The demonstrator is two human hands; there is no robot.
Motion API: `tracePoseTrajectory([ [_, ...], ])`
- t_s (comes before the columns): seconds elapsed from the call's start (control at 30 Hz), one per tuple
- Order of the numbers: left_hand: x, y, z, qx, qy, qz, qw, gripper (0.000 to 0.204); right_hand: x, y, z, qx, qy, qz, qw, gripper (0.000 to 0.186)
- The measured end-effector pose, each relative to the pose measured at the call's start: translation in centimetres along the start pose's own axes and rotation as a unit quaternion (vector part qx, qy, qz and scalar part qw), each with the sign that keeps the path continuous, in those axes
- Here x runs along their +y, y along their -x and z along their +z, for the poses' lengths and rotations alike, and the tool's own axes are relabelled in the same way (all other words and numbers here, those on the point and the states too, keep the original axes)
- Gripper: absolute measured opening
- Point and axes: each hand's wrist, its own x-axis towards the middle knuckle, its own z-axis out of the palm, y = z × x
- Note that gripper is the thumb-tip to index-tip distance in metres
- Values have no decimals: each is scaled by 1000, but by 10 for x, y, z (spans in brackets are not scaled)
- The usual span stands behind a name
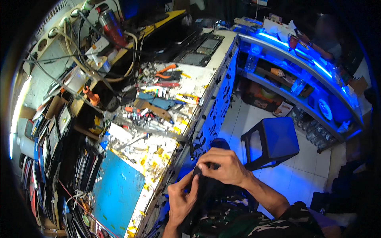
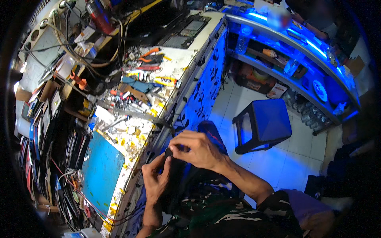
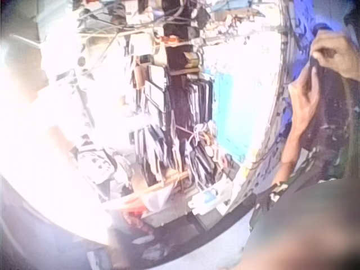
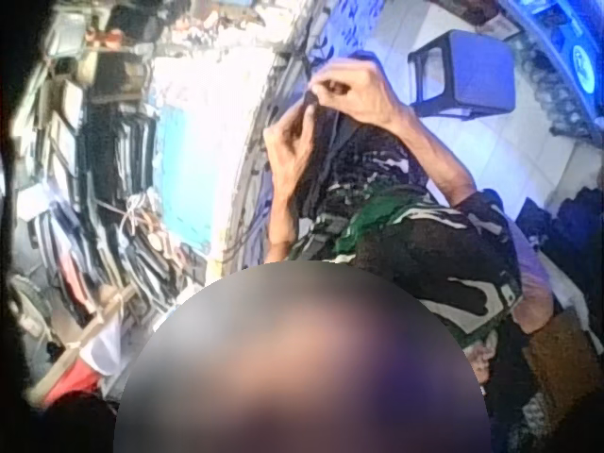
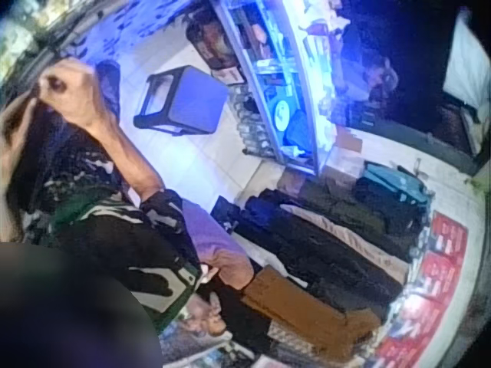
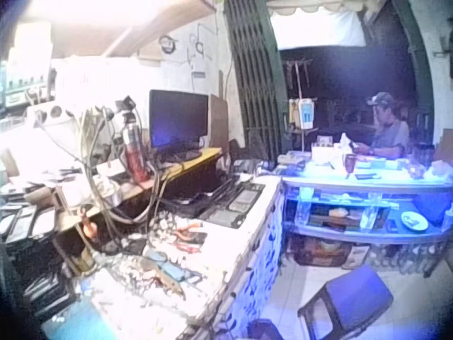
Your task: The person holds a black smartphone and applies a circular protective film to the camera lens area on the back. They smooth the film with their fingers, then peel off the outer layer to reveal the applied film.
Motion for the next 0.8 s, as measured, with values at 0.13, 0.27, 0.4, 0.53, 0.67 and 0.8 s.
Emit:
tracePoseTrajectory([
  [0.13, 8, -3, 0, 31, -40, 31, 998, 19, 2, -2, 3, 6, 45, -110, 993, 11],
  [0.27, 18, 0, 7, 23, -101, 18, 994, 19, 1, -1, 11, 42, 4, -79, 996, 11],
  [0.4, 13, 3, 6, 26, -100, -49, 993, 21, 3, 1, 14, 15, -85, 4, 996, 17],
  [0.53, -2, 2, 3, 60, -61, -18, 996, 22, 8, 4, 15, 5, -31, -100, 995, 20],
  [0.67, -6, 6, 7, 67, -118, 6, 991, 24, 7, 7, 19, -22, -9, -26, 999, 18],
  [0.8, -5, 5, 7, 73, -101, -5, 992, 25, 7, 6, 16, -36, -53, -47, 997, 22],
])
